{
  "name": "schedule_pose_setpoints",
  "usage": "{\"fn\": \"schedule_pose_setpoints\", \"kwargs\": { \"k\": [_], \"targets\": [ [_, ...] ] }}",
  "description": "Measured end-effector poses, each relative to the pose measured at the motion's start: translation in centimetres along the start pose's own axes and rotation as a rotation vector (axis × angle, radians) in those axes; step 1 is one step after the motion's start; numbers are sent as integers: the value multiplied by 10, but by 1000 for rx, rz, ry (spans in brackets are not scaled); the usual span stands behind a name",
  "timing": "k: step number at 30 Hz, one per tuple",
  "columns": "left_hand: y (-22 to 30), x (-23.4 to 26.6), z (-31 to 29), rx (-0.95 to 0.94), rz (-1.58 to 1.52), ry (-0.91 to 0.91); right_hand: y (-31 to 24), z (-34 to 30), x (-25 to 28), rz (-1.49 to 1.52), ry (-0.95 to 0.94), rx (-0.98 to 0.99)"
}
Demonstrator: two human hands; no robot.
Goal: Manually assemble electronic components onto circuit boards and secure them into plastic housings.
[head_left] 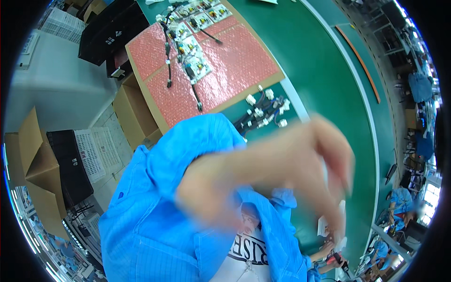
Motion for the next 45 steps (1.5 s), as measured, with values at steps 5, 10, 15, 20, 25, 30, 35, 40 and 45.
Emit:
{"fn": "schedule_pose_setpoints", "kwargs": {
  "k": [5, 10, 15, 20, 25, 30, 35, 40, 45],
  "targets": [
    [-163, 172, -17, 268, 525, 760, -24, 22, -40, -55, -89, 53],
    [-242, 328, -21, 445, 1202, 1151, -74, 75, -105, -323, -276, 178],
    [-211, 363, 23, 290, 1757, 1030, -111, 147, -184, -480, -442, 324],
    [-208, 435, 36, 1035, 1880, 679, -128, 213, -282, -868, -629, 485],
    [-237, 477, 36, 911, 1330, 556, -116, 298, -376, -1020, -676, 672],
    [-153, 410, 71, 415, 351, 608, -114, 354, -474, -1112, -538, 951],
    [-90, 332, 75, 310, 301, 622, -89, 387, -526, -1373, -464, 1142],
    [-61, 270, 57, 329, 536, 626, -102, 384, -492, -1246, -590, 1076],
    [-57, 220, 25, 185, 855, 325, -159, 288, -304, -909, -733, 797]
  ]
}}
Point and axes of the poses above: each hand's wrist, its own z-axis towards the middle knuckle, its own x-axis out of the back of the hand, y = z × x, the point moved 2 cm from there along z, towards the middle knuckle, and after that the axes turned 14 degrees about z, right-handed, at the moved point
